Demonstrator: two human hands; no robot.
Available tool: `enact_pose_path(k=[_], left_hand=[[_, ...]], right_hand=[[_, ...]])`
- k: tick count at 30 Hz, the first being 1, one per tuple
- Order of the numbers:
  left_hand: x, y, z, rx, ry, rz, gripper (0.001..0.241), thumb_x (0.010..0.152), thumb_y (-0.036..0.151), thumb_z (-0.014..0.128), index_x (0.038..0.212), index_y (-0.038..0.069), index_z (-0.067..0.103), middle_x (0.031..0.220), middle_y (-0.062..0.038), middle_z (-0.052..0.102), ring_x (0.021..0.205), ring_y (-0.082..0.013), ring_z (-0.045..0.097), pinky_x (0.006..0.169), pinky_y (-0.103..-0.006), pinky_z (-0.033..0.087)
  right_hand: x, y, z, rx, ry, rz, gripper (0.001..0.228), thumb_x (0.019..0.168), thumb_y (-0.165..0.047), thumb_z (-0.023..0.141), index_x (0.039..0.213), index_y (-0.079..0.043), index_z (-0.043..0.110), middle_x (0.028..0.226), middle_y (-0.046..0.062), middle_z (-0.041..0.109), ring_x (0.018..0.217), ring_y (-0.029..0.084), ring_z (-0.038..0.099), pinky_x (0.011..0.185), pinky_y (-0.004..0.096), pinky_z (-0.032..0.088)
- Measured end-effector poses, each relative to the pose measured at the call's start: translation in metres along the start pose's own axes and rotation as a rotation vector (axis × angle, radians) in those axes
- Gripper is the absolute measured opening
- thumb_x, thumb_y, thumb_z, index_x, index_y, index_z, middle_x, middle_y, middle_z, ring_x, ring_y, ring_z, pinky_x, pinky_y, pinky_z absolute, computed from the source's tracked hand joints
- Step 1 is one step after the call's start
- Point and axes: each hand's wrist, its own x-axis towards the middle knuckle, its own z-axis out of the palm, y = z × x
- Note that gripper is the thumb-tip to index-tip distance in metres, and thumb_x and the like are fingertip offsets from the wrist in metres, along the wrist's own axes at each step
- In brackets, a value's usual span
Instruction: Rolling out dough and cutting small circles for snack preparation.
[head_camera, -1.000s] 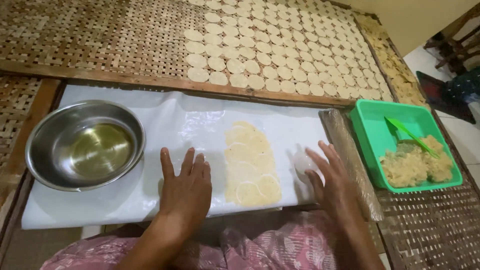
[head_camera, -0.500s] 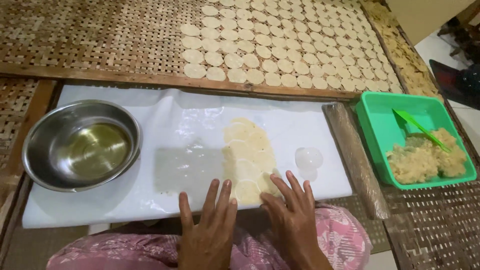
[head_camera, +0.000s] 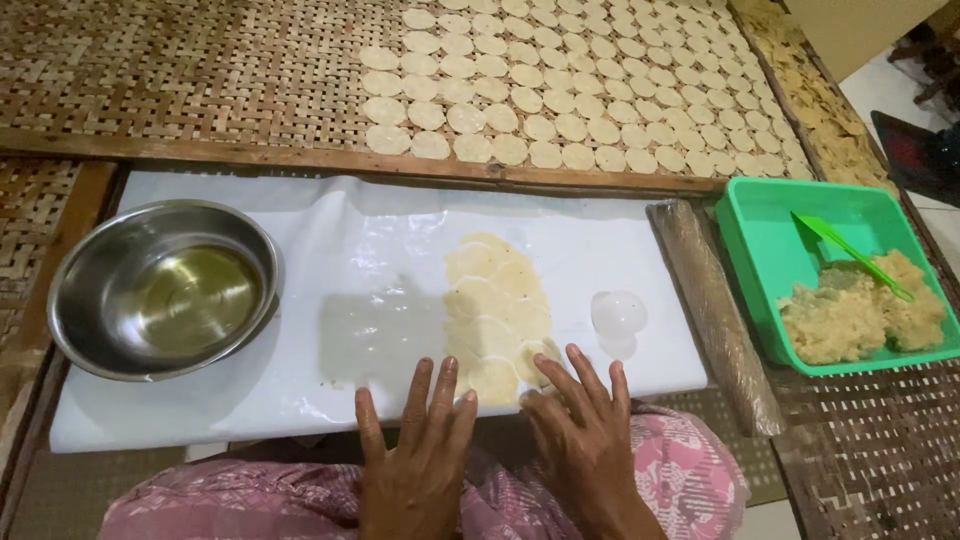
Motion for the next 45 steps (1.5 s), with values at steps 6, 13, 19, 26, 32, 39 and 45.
enact_pose_path(k=[6, 13, 19, 26, 32, 39, 45], left_hand=[[-0.005, -0.001, 0.007, 0.012, -0.018, -0.007, 0.045, 0.088, 0.027, 0.057, 0.13, 0.012, 0.063, 0.16, -0.016, 0.035, 0.151, -0.0313, 0.025, 0.111, -0.0813, 0.01], [-0.005, -0.002, 0.007, -0.012, -0.044, -0.027, 0.043, 0.088, 0.03, 0.054, 0.127, 0.014, 0.064, 0.16, -0.016, 0.033, 0.151, -0.0313, 0.023, 0.111, -0.0817, 0.009], [-0.009, -0.007, 0.015, 0.012, -0.003, -0.002, 0.041, 0.093, 0.037, 0.053, 0.128, 0.017, 0.063, 0.16, -0.016, 0.033, 0.151, -0.0317, 0.023, 0.112, -0.082, 0.009], [-0.01, -0.009, 0.013, 0.042, -0.066, -0.008, 0.041, 0.088, 0.028, 0.055, 0.127, 0.019, 0.064, 0.16, -0.016, 0.032, 0.151, -0.0318, 0.021, 0.111, -0.0828, 0.008], [-0.009, -0.014, 0.018, -0.033, 0.031, 0.008, 0.039, 0.09, 0.025, 0.054, 0.126, 0.018, 0.063, 0.161, -0.016, 0.031, 0.152, -0.0321, 0.019, 0.111, -0.0824, 0.006], [0.032, -0.035, -0.023, -0.035, -0.029, -0.016, 0.052, 0.075, 0.007, 0.058, 0.127, 0.015, 0.064, 0.161, -0.018, 0.029, 0.152, -0.0365, 0.018, 0.107, -0.0831, 0.005], [0.113, -0.055, -0.061, 0.03, -0.225, -0.09, 0.067, 0.068, -0.002, 0.058, 0.134, 0.011, 0.062, 0.164, -0.02, 0.028, 0.156, -0.0419, 0.012, 0.11, -0.0838, 0.002]], right_hand=[[-0.005, 0.004, -0.002, -0.01, -0.025, -0.04, 0.024, 0.074, -0.013, 0.079, 0.096, -0.016, 0.072, 0.146, 0.006, 0.054, 0.145, 0.034, 0.037, 0.116, 0.071, 0.016], [-0.013, 0.014, -0.001, -0.045, -0.119, -0.004, 0.023, 0.069, -0.013, 0.082, 0.09, -0.016, 0.072, 0.147, 0.007, 0.048, 0.145, 0.037, 0.031, 0.114, 0.076, 0.01], [-0.012, 0.021, -0.015, -0.072, -0.167, 0.045, 0.03, 0.067, -0.014, 0.083, 0.095, -0.017, 0.074, 0.152, 0.012, 0.047, 0.148, 0.041, 0.03, 0.112, 0.077, 0.01], [-0.009, 0.057, -0.034, -0.129, -0.038, 0.191, 0.017, 0.074, -0.015, 0.08, 0.089, -0.013, 0.072, 0.143, 0.008, 0.054, 0.143, 0.032, 0.042, 0.118, 0.068, 0.023], [0.011, 0.069, -0.067, -0.084, -0.026, 0.361, 0.013, 0.08, -0.014, 0.077, 0.092, -0.011, 0.073, 0.135, 0.008, 0.064, 0.119, 0.025, 0.065, 0.099, 0.051, 0.052], [0.072, 0.088, -0.076, 0.131, 0.077, 0.282, 0.018, 0.085, -0.011, 0.077, 0.101, -0.007, 0.072, 0.095, 0.008, 0.078, 0.08, 0.02, 0.078, 0.07, 0.034, 0.062], [0.162, 0.083, -0.03, 0.448, -0.01, 0.154, 0.02, 0.09, -0.011, 0.075, 0.106, -0.007, 0.064, 0.093, 0.006, 0.079, 0.087, 0.014, 0.08, 0.075, 0.029, 0.063]])
